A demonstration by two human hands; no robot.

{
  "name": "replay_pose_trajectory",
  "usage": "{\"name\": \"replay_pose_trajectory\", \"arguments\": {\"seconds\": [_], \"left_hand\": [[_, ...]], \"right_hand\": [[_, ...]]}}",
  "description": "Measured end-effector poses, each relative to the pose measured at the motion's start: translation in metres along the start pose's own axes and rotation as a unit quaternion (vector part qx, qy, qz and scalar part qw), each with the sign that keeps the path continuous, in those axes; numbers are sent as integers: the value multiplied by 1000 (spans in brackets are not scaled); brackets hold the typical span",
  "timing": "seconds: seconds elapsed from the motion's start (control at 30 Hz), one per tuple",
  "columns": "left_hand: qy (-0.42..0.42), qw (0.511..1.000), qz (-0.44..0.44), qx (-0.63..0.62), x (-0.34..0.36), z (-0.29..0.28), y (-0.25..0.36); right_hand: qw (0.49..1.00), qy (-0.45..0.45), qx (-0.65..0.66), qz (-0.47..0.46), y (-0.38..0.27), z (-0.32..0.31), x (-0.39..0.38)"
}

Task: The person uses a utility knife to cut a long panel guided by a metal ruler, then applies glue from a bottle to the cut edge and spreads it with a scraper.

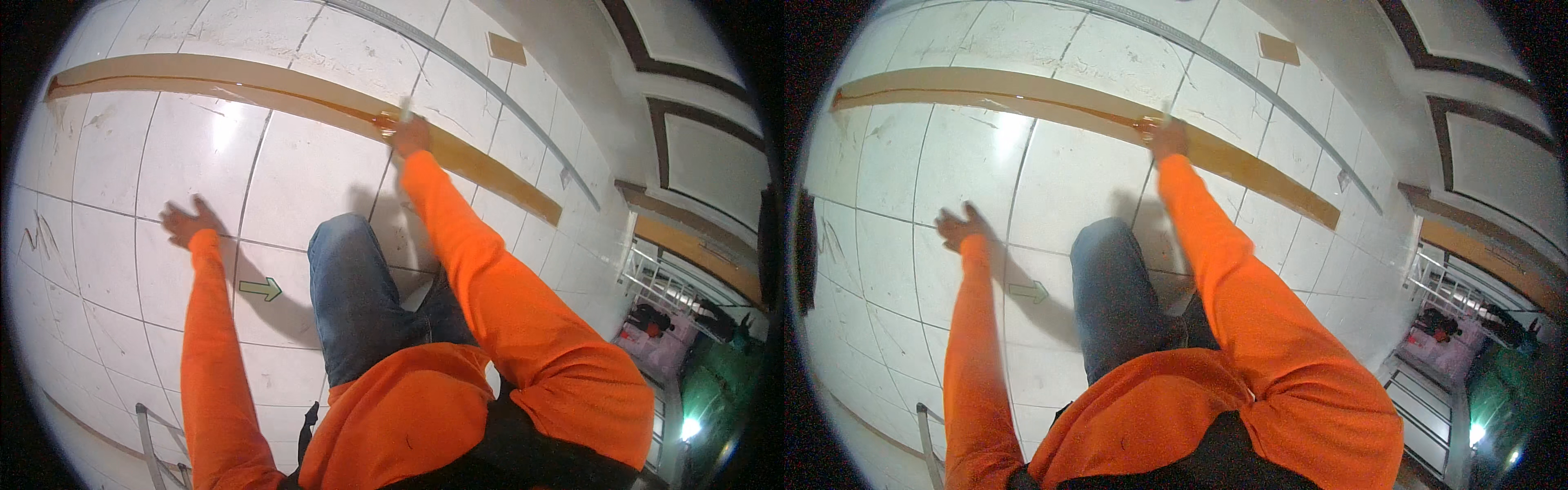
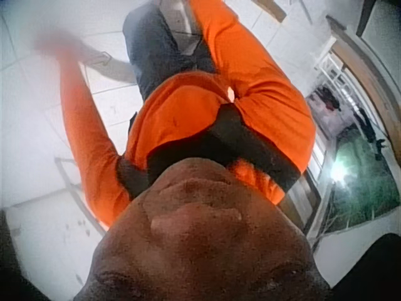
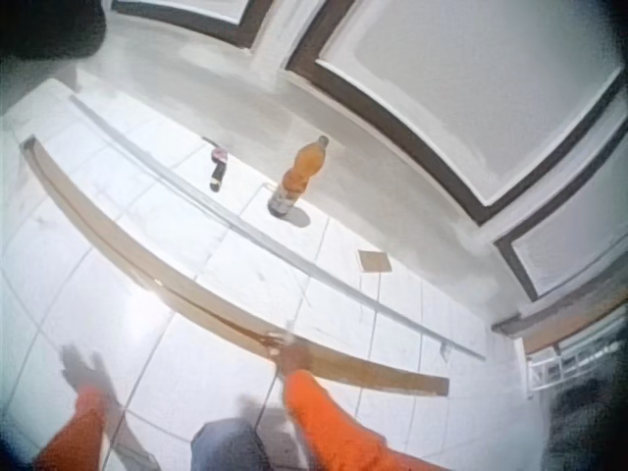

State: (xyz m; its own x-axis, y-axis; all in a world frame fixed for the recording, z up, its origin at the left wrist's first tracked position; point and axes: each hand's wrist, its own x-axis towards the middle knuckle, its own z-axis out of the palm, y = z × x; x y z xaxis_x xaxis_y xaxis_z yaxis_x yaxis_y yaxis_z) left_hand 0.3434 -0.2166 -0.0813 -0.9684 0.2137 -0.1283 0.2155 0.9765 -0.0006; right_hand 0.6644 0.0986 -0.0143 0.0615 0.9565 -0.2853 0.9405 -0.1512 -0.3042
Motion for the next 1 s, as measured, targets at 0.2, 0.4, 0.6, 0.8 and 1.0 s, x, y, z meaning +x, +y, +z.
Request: {"name": "replay_pose_trajectory", "arguments": {"seconds": [0.2,0.4,0.6,0.8,1.0], "left_hand": [[128,986,-109,-13,37,29,-12],[97,988,-118,-10,32,20,-8],[96,988,-119,15,32,14,-4],[97,988,-120,-12,33,17,-8],[100,988,-117,-11,35,19,-10]], "right_hand": [[993,42,-94,52,139,-51,20],[977,-20,-210,-39,51,7,-3],[990,-19,2,-138,-163,85,-43],[959,-62,-194,-199,-142,37,-39],[989,-57,-123,60,-28,27,-6]]}}
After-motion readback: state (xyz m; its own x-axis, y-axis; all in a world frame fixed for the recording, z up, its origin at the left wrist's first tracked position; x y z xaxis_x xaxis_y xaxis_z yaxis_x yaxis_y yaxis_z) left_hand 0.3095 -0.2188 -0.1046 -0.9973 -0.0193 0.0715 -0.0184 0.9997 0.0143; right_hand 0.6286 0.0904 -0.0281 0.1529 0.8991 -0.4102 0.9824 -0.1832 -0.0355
